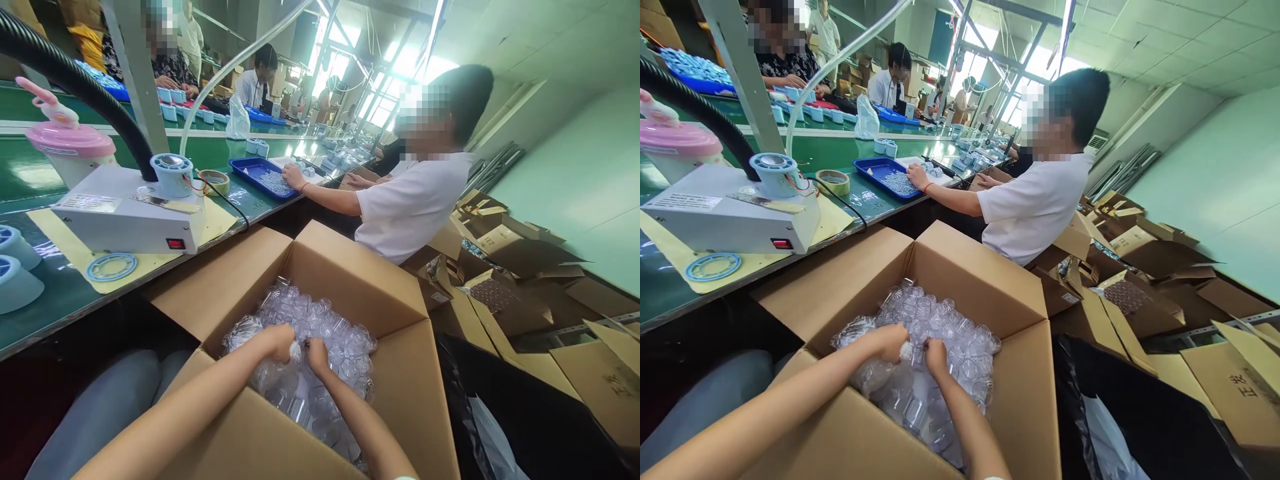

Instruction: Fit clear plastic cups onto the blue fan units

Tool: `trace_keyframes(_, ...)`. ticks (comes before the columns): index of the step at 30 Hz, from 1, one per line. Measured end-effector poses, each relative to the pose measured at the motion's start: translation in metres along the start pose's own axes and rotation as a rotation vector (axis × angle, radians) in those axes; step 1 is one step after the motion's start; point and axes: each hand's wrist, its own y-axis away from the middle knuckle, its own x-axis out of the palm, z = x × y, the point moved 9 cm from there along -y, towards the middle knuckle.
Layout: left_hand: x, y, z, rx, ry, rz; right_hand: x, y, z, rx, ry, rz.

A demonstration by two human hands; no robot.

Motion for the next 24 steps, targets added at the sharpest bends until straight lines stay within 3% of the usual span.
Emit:
trace_keyframes(6, -0.004, 0.004, 0.001, -0.008, 0.043, -0.028, -0.018, -0.002, 0.013, -0.090, -0.155, -0.008)
trace_keyframes(11, -0.003, -0.003, -0.001, 0.014, 0.132, -0.059, -0.052, 0.030, 0.014, -0.203, -0.320, 0.000)
trace_keyframes(16, 0.006, -0.013, -0.024, 0.147, 0.244, -0.009, -0.088, 0.058, 0.015, -0.296, -0.466, 0.044)
trace_keyframes(19, 0.009, -0.016, -0.034, 0.182, 0.289, 0.031, -0.088, 0.058, 0.008, -0.276, -0.530, 0.066)
trace_keyframes(24, 0.006, -0.017, -0.030, 0.174, 0.317, 0.023, -0.065, 0.037, -0.013, -0.182, -0.495, 0.057)
